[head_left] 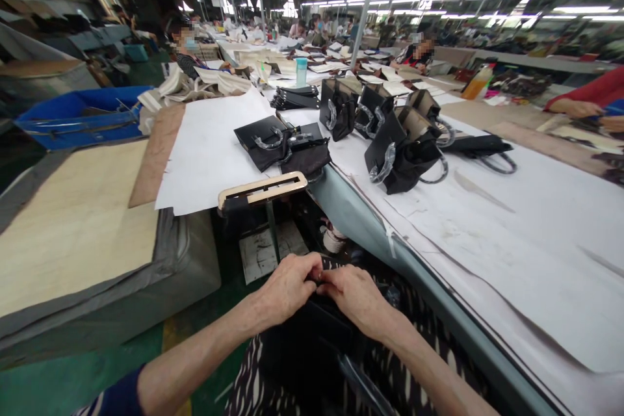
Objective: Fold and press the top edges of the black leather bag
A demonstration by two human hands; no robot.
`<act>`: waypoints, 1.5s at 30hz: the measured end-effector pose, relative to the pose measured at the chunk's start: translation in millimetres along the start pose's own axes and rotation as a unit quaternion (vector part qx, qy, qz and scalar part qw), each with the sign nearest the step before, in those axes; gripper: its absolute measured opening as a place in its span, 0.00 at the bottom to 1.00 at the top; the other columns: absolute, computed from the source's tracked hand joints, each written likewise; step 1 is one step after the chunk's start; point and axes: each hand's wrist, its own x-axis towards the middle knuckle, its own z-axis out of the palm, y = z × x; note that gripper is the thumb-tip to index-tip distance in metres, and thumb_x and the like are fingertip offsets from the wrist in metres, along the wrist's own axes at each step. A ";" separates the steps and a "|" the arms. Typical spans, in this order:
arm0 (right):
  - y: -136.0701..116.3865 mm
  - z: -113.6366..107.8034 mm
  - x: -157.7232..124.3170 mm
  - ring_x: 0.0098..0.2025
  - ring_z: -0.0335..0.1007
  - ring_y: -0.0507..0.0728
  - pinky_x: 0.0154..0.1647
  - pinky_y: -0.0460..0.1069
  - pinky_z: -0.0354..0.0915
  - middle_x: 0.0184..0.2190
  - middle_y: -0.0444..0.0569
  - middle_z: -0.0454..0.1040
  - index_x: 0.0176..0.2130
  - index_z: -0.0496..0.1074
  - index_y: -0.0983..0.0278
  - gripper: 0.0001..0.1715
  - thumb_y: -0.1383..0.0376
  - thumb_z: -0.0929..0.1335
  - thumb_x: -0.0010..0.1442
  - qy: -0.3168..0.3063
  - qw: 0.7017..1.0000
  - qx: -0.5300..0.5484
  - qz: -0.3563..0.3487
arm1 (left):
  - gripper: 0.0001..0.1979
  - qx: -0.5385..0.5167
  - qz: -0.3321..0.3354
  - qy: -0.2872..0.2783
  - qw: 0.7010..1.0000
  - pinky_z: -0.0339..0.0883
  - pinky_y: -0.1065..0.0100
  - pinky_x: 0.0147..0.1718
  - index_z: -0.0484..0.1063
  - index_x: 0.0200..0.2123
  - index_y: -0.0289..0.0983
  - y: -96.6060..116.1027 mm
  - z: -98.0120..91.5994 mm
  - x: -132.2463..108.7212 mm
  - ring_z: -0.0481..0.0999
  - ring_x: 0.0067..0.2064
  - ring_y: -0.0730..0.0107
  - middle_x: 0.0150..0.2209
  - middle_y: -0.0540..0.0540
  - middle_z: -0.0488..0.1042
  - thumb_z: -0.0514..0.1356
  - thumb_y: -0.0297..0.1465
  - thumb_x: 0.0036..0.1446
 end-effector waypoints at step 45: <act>2.7 -33.3 -38.5 0.24 0.59 0.52 0.26 0.46 0.49 0.19 0.43 0.66 0.22 0.64 0.63 0.11 0.66 0.61 0.55 0.001 0.993 0.005 0.117 | 0.11 -0.050 -0.010 -0.096 0.994 0.53 0.75 0.23 0.75 0.30 0.36 -21.5 -37.7 21.1 0.63 0.26 0.74 0.21 0.54 0.68 0.57 0.26 0.40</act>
